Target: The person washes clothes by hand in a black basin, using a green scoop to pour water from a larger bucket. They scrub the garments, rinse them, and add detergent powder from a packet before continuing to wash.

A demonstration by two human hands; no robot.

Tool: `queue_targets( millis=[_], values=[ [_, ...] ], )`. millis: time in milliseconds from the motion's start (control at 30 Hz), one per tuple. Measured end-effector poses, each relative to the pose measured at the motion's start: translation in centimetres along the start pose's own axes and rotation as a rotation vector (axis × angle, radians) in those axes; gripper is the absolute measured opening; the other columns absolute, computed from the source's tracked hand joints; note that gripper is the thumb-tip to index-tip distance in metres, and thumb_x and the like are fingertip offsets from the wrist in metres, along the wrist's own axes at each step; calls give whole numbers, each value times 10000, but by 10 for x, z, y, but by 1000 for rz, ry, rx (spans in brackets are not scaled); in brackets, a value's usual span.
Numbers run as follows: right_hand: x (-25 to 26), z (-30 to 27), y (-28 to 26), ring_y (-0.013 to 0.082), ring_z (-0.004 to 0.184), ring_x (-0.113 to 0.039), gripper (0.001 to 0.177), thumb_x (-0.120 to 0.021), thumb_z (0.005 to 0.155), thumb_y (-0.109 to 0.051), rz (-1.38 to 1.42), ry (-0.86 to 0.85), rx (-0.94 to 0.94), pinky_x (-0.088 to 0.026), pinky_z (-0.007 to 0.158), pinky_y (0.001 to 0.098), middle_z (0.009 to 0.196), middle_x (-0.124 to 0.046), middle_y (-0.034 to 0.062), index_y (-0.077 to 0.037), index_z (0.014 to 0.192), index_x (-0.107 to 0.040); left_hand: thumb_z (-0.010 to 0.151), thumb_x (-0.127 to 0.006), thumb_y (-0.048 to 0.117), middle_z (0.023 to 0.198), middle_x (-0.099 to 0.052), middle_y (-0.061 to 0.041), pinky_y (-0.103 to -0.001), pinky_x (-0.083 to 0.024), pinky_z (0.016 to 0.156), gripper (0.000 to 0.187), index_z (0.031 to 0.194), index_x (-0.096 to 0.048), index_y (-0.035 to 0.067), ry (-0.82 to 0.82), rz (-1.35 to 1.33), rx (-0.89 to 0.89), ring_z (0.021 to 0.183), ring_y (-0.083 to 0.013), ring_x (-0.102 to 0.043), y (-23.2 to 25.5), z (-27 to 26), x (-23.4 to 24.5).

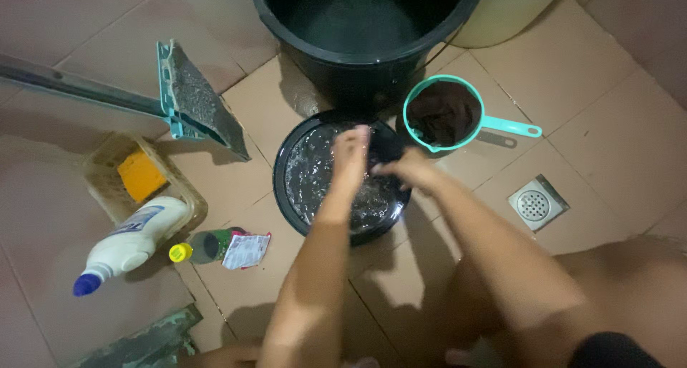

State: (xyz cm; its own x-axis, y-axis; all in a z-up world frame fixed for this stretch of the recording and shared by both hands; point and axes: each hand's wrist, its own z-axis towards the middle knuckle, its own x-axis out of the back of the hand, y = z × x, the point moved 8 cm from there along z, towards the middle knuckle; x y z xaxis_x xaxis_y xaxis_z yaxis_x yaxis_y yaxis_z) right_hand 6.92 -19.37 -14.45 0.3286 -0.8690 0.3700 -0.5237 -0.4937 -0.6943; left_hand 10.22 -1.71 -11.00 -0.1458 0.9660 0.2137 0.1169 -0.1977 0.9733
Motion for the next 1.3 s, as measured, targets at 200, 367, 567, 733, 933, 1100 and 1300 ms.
queue_targets(
  millis=[200,367,567,733,933,1100,1300],
  values=[
    [79,-1,9,231,776,-703,323,-653,928,-303,1060,142,-153,-616,697,365,891,-689,87,-55,1130,-604,877,-736,362,1257,-623,-237,-483,-423,1049,574,1331,-607,35,210,733,229,1221,-385,-560,-106,-9,127],
    [35,63,114,372,755,-677,276,-619,929,-186,369,104,-121,-562,612,463,827,-684,211,81,990,-655,874,-691,202,1325,-540,-393,-487,-394,1080,670,1398,-461,-146,278,693,190,1252,-506,-516,-221,-5,182],
    [-22,102,185,383,891,-735,514,-731,713,-86,12,212,69,-582,762,475,1011,-730,290,61,1188,-600,1008,-513,387,1199,-676,-314,-468,-473,1009,520,1262,-632,-51,105,440,407,1156,-457,-638,-261,5,195],
    [-18,83,184,371,896,-711,481,-764,820,-125,-183,333,127,-544,757,435,1021,-725,273,41,1244,-606,1095,-412,511,1047,-687,-309,-483,-485,930,637,1084,-659,-76,300,386,334,1017,-469,-646,-249,-10,180],
    [-26,13,199,337,623,-742,523,-583,755,51,231,264,-210,-557,433,441,901,-728,242,43,1277,-548,1091,-388,511,903,-672,-293,-539,-478,818,636,929,-653,-44,331,584,315,866,-489,-622,-205,-32,165],
    [-16,-43,225,347,645,-706,476,-595,769,38,198,313,-313,-523,469,447,887,-718,249,32,1245,-595,1048,-389,525,919,-687,-272,-566,-473,787,602,951,-659,-4,306,529,354,866,-490,-624,-167,-72,142],
    [12,-105,265,341,707,-720,500,-646,780,9,252,407,-325,-564,519,458,929,-717,249,43,1273,-571,1086,-369,531,980,-703,-288,-561,-491,857,648,969,-679,-26,187,607,288,946,-492,-651,-147,-108,96]
  ],
)
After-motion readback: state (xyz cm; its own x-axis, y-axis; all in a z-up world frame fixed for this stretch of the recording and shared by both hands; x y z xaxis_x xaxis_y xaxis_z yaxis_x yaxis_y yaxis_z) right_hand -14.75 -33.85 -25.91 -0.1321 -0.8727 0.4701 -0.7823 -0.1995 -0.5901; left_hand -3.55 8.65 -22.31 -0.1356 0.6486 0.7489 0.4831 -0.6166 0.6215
